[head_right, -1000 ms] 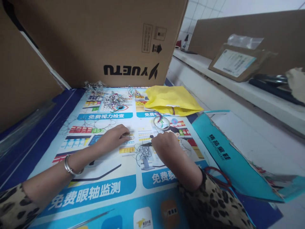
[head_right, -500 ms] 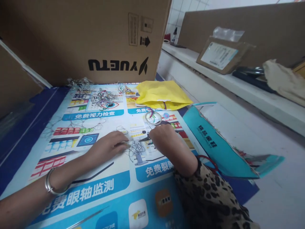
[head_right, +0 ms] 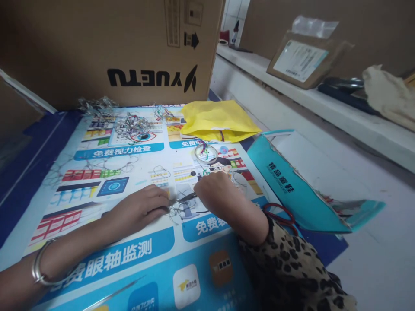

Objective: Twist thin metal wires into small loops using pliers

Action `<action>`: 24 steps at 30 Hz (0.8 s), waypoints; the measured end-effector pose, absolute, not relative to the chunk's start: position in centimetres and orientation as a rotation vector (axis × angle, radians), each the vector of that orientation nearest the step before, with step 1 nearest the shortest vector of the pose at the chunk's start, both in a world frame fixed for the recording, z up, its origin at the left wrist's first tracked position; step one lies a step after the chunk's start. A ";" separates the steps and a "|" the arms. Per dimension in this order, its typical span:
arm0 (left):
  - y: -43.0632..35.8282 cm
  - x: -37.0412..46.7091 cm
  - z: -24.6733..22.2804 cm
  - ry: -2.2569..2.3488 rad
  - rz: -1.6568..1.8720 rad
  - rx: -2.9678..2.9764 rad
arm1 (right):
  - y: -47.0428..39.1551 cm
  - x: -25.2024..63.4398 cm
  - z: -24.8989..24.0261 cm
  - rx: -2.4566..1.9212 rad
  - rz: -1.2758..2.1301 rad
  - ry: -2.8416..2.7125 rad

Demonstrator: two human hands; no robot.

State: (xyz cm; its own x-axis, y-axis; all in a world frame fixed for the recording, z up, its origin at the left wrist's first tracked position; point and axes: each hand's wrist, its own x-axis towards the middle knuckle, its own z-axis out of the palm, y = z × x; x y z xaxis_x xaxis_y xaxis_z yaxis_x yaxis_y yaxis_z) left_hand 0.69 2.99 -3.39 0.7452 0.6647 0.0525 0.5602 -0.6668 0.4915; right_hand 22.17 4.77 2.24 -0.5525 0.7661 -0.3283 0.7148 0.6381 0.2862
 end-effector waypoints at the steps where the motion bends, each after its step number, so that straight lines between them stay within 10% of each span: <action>1: 2.9 0.6 -3.4 0.910 0.310 2.489 | 4.6 22.0 2.4 1.159 0.144 2.431; 24: 2.8 -0.4 -4.4 0.930 0.455 2.264 | 3.4 25.1 2.0 1.264 0.095 2.532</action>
State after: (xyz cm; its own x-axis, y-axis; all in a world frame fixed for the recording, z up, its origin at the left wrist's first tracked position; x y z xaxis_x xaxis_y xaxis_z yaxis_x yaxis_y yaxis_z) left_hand -0.45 2.76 -4.40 0.6896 0.7206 0.0719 0.4986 -0.5444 0.6745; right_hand 25.06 3.44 2.01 -0.5633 0.7897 -0.2432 0.7692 0.6086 0.1948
